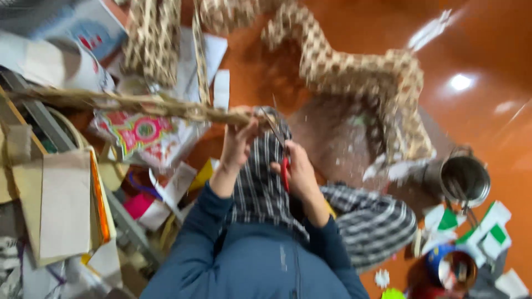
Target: Assembling and trimming a large bamboo giraffe sculpture while sitting on the floor
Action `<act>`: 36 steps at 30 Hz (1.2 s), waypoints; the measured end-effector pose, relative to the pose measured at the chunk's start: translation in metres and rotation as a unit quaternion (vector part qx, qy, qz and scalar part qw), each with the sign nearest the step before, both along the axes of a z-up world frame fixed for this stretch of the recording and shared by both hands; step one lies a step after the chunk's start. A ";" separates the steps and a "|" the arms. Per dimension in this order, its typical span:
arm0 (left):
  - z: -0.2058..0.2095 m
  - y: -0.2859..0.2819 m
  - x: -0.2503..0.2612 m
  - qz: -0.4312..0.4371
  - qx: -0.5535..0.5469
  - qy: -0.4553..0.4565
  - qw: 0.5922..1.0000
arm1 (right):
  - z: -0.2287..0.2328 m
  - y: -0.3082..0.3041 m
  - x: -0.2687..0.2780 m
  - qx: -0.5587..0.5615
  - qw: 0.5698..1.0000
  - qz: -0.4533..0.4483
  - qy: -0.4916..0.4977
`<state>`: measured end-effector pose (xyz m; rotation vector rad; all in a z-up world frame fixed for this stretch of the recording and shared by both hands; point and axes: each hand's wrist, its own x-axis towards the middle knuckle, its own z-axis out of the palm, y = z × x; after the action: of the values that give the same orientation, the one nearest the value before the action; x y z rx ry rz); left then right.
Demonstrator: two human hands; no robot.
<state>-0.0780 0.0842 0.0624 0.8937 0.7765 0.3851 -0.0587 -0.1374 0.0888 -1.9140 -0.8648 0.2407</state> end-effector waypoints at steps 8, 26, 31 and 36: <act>0.044 -0.024 -0.016 -0.048 0.041 -0.177 0.982 | 0.013 0.000 0.003 -0.087 0.993 -0.050 -0.056; 0.025 0.055 -0.058 0.003 0.083 -0.120 0.989 | -0.008 0.079 0.009 -0.001 0.980 0.141 0.141; 0.020 0.070 -0.068 0.034 0.167 -0.121 0.978 | -0.001 0.099 0.004 -0.009 0.964 0.196 0.177; 0.009 0.072 -0.068 0.034 0.206 -0.105 0.972 | -0.003 0.101 0.006 -0.026 0.956 0.203 0.210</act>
<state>-0.1458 0.1559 0.0710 1.1933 0.5387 0.7077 -0.0528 -0.0367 0.0861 -1.6270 -0.9535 0.8914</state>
